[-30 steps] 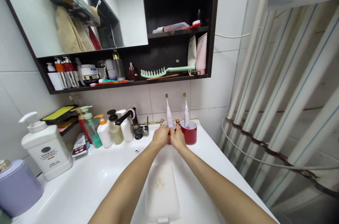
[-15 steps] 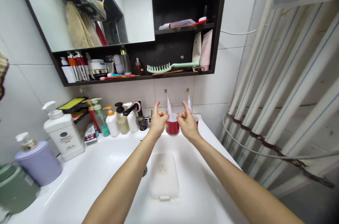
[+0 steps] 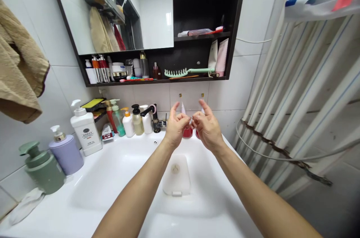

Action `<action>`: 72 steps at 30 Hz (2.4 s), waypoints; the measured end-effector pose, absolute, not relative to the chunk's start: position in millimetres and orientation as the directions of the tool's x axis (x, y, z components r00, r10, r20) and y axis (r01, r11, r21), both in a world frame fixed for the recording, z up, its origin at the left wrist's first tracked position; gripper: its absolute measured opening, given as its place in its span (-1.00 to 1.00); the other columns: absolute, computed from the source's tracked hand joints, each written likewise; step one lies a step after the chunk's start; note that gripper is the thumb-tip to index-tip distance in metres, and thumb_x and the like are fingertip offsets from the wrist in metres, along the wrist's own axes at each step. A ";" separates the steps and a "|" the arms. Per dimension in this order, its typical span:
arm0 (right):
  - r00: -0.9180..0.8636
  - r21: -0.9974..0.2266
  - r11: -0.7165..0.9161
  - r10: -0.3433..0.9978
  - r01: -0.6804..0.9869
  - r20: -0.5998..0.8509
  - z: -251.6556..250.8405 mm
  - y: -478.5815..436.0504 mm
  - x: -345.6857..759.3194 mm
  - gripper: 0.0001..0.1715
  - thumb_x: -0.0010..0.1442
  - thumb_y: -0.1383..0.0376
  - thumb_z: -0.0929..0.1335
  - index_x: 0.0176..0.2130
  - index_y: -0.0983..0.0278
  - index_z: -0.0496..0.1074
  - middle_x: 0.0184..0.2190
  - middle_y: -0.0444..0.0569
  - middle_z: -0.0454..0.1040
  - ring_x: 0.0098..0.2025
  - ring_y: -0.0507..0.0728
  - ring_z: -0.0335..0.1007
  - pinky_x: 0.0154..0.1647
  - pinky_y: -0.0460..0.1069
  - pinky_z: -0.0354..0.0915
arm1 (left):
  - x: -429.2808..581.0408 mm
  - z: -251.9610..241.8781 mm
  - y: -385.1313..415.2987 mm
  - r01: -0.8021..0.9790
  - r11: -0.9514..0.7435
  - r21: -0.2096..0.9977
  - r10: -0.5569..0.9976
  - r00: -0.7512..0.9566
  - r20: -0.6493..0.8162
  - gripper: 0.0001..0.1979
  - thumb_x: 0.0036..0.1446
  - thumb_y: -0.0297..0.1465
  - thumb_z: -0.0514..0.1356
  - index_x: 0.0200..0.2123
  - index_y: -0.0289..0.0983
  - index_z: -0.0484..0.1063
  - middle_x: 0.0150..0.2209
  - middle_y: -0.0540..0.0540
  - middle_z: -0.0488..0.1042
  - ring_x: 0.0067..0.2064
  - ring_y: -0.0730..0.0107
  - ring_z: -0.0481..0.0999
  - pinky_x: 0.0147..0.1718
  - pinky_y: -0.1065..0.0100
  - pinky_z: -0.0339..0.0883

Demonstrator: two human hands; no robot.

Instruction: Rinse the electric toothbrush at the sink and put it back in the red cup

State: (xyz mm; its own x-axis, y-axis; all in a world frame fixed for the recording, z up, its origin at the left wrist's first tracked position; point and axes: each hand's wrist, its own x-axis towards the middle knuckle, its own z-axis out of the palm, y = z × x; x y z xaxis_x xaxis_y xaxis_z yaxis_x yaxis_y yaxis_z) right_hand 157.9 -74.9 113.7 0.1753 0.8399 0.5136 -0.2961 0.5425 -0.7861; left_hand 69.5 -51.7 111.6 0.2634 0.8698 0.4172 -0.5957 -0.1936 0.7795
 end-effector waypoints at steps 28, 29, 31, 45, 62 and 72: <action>0.328 -0.504 -0.109 0.870 0.857 0.368 24.1 -31.4 250.5 -0.80 -0.17 0.23 0.26 -0.50 0.32 0.34 -0.42 0.00 0.23 -0.31 0.15 0.19 -0.33 -0.03 0.08 | 70.0 20.9 -24.3 0.004 0.087 0.996 0.972 0.218 -0.086 -0.78 -0.17 -0.27 0.04 -0.62 -0.33 0.22 -0.64 0.01 0.28 -0.64 0.60 0.23 -0.65 0.51 0.05; 0.291 -0.490 -0.084 0.885 0.867 0.363 23.2 -41.1 247.2 -0.80 -0.17 0.23 0.27 -0.50 0.31 0.34 -0.42 -0.01 0.23 -0.31 0.15 0.19 -0.33 -0.03 0.08 | 71.6 22.1 -24.5 0.012 0.050 0.999 0.981 0.188 -0.051 -0.81 -0.17 -0.29 0.06 -0.61 -0.33 0.23 -0.60 -0.02 0.30 -0.60 0.58 0.26 -0.61 0.50 0.08; 0.209 -0.474 -0.022 0.914 0.880 0.347 18.8 -58.1 236.7 -0.82 -0.17 0.23 0.27 -0.50 0.30 0.33 -0.41 -0.02 0.22 -0.31 0.13 0.19 -0.31 -0.04 0.09 | 76.6 22.1 -23.4 0.009 -0.044 0.999 0.988 0.146 0.042 -0.86 -0.20 -0.34 0.09 -0.57 -0.33 0.27 -0.53 -0.07 0.35 -0.51 0.53 0.30 -0.51 0.47 0.13; -0.025 -0.547 0.158 0.970 0.822 0.243 -34.6 -67.3 142.8 -0.92 -0.16 0.33 0.24 -0.59 0.31 0.26 -0.36 -0.02 0.21 -0.35 0.08 0.21 -0.38 -0.08 0.12 | 33.5 -15.8 1.2 -0.196 -0.253 0.947 0.961 -0.167 0.222 -0.89 -0.23 -0.41 0.10 -0.53 -0.33 0.28 -0.61 0.02 0.32 -0.55 0.54 0.29 -0.52 0.49 0.15; -0.187 -0.975 0.126 0.978 0.180 0.092 -0.4 -90.8 133.4 -0.67 -0.03 0.18 0.16 -0.23 0.26 0.13 -0.55 -0.16 0.25 -0.62 -0.05 0.16 -0.60 -0.12 0.14 | 28.2 17.2 -28.6 -0.543 0.007 0.840 1.000 -0.007 -0.013 -0.77 -0.28 -0.34 0.17 -0.50 -0.35 0.27 -0.57 -0.02 0.36 -0.57 0.53 0.36 -0.54 0.47 0.22; -0.330 -0.963 -0.270 0.909 0.002 -0.256 -16.8 -96.2 132.1 -0.71 -0.02 0.09 0.14 -0.44 0.28 0.08 -0.63 -0.23 0.16 -0.73 -0.13 0.06 -0.73 -0.18 0.04 | 27.4 0.5 -16.5 -0.561 0.164 0.811 0.986 0.061 -0.157 -0.90 -0.16 -0.41 0.10 -0.52 -0.36 0.28 -0.58 -0.07 0.39 -0.51 0.47 0.41 -0.42 0.41 0.25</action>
State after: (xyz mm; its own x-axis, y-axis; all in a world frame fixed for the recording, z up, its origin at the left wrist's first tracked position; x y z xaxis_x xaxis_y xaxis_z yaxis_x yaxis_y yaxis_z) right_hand 132.1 -96.2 -16.8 -0.3300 0.9087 -0.2558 0.0025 -0.2702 -0.9628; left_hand 27.4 -16.5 0.5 0.0605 0.9857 -0.1572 -0.5613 0.1638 0.8112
